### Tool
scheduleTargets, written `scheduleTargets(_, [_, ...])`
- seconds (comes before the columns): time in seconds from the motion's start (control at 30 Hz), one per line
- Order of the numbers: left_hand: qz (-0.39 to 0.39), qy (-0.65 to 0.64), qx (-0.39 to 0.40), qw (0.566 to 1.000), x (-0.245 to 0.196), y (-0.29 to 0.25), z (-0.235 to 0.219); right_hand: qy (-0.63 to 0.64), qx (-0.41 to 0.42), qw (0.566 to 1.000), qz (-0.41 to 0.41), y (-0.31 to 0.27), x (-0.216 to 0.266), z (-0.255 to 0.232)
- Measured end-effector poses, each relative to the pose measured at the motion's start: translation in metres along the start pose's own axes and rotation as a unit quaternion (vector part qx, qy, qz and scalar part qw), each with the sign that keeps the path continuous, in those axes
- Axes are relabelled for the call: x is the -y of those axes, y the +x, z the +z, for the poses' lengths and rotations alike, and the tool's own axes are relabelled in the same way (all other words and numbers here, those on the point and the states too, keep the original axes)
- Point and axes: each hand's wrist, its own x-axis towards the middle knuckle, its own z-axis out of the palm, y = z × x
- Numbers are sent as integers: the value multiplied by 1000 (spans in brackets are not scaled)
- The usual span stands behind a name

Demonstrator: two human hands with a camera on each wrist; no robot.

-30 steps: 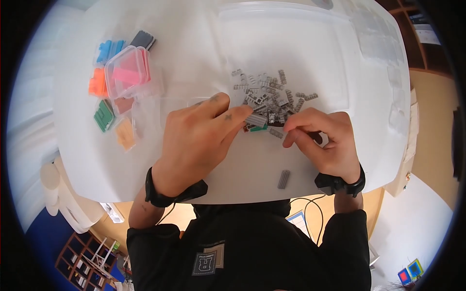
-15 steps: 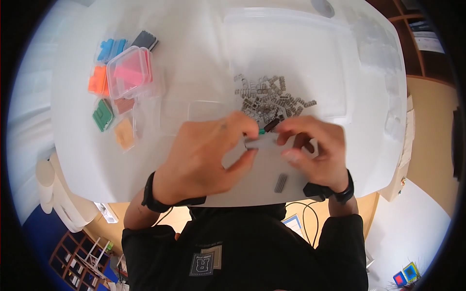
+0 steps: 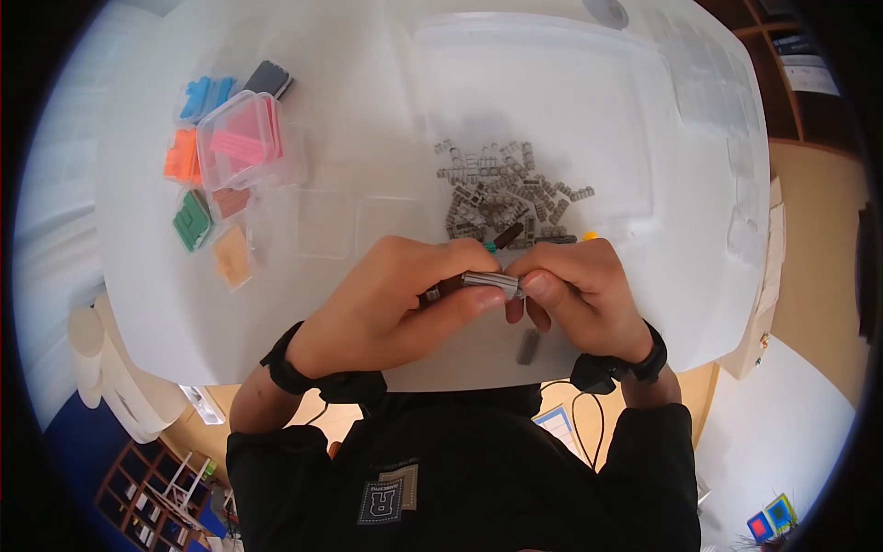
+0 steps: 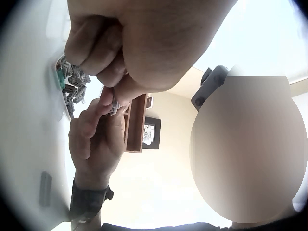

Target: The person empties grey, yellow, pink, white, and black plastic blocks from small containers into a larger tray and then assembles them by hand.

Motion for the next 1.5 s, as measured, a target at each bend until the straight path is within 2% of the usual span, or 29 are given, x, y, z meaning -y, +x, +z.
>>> scheduleTargets(0.07, [-9,-32,22,999,-1,0,-3,93,13,994,47,-1,1,-1])
scheduleTargets(0.3, [-32,-33,1,999,-1,-1,-2,189,48,980,46,0,1,-3])
scheduleTargets(0.37, [-25,-13,-3,1000,-3,0,1,231,46,968,83,-2,0,-1])
scheduleTargets(0.6, [-10,-4,-17,1000,-3,1,4,170,69,981,70,0,-1,-2])
scheduleTargets(0.67, [-28,-5,4,1000,-2,1,3,64,47,996,31,2,3,1])
scheduleTargets(0.8, [-50,-49,21,997,-2,-1,0,71,33,997,21,1,2,4])
scheduleTargets(0.9, [-70,-116,10,991,-4,-1,-2,131,23,990,42,0,4,4])
scheduleTargets(0.97, [-70,-110,17,991,-3,-1,-2,224,44,965,129,0,9,0])
scheduleTargets(1.07, [-70,-94,14,993,-5,0,-1,239,55,957,157,2,11,-4])
scheduleTargets(1.1, [-70,-93,13,993,-6,0,-2,239,55,957,156,1,8,-2])
scheduleTargets(1.17, [-100,-109,32,988,-6,0,-3,187,43,979,70,0,-2,4])
scheduleTargets(1.2, [-101,-110,33,988,-6,0,-4,187,42,979,71,0,-2,5])
scheduleTargets(1.27, [-72,-60,48,994,-7,0,-4,80,28,996,39,-1,-4,7])
scheduleTargets(1.37, [-59,-41,51,996,-5,0,-2,11,9,1000,5,1,-1,9])
scheduleTargets(1.5, [-66,-47,65,995,-6,0,-3,22,23,999,-12,0,-5,6])
